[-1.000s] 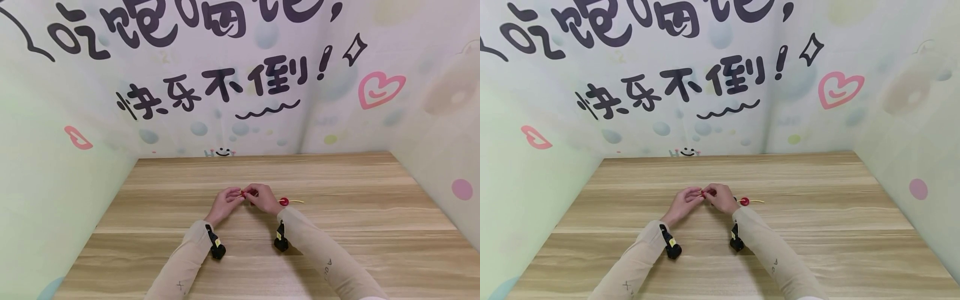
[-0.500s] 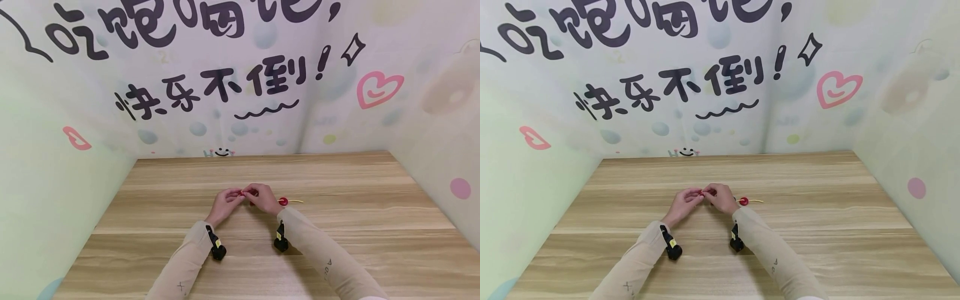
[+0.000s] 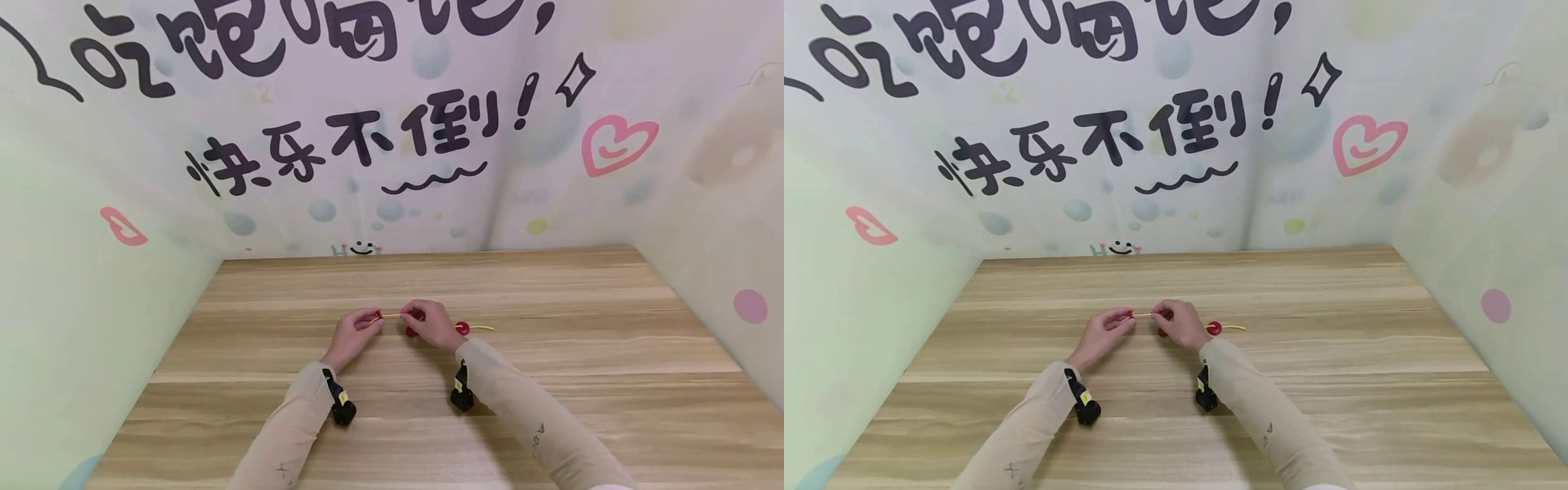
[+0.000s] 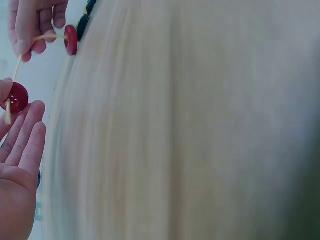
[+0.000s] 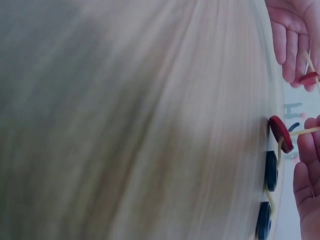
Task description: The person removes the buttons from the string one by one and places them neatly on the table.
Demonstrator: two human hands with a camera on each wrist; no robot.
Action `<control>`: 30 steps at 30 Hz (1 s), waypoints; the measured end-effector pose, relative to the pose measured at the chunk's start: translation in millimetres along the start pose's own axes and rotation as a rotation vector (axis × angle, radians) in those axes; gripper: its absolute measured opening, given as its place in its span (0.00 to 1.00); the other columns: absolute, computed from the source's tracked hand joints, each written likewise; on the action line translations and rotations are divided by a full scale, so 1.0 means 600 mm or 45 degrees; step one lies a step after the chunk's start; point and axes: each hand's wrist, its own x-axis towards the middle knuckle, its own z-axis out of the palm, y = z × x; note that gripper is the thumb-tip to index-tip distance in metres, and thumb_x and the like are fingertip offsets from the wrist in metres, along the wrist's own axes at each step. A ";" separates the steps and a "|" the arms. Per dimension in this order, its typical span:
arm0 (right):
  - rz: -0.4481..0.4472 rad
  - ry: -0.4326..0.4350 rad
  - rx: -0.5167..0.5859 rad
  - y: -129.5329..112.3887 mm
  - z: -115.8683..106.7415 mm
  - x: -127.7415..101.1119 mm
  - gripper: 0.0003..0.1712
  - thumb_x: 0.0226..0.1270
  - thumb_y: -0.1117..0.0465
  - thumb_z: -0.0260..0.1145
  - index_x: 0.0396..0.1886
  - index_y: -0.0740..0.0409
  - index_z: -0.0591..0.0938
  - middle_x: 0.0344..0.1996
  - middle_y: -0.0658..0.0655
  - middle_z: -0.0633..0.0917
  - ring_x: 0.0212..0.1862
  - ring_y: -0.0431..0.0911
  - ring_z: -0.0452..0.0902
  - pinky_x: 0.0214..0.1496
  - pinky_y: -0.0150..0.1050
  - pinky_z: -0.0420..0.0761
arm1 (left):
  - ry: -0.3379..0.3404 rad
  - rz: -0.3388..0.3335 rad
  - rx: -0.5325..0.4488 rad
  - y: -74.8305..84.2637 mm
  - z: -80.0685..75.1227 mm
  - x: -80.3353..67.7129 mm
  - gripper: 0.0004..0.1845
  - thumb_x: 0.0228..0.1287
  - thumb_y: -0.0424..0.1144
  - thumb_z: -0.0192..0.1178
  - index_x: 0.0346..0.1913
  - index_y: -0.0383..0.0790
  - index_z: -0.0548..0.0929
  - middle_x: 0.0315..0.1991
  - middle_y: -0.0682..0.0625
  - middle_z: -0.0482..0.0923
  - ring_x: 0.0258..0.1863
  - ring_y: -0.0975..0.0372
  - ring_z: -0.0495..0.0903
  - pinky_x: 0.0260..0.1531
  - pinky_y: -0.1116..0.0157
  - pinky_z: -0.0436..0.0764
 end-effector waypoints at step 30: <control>0.042 -0.041 0.004 -0.004 -0.005 -0.002 0.04 0.58 0.64 0.62 0.31 0.61 0.81 0.24 0.50 0.79 0.27 0.40 0.70 0.28 0.30 0.73 | 0.014 0.081 0.367 -0.045 -0.082 0.010 0.16 0.48 0.25 0.62 0.44 0.28 0.79 0.36 0.41 0.71 0.35 0.54 0.73 0.39 0.61 0.75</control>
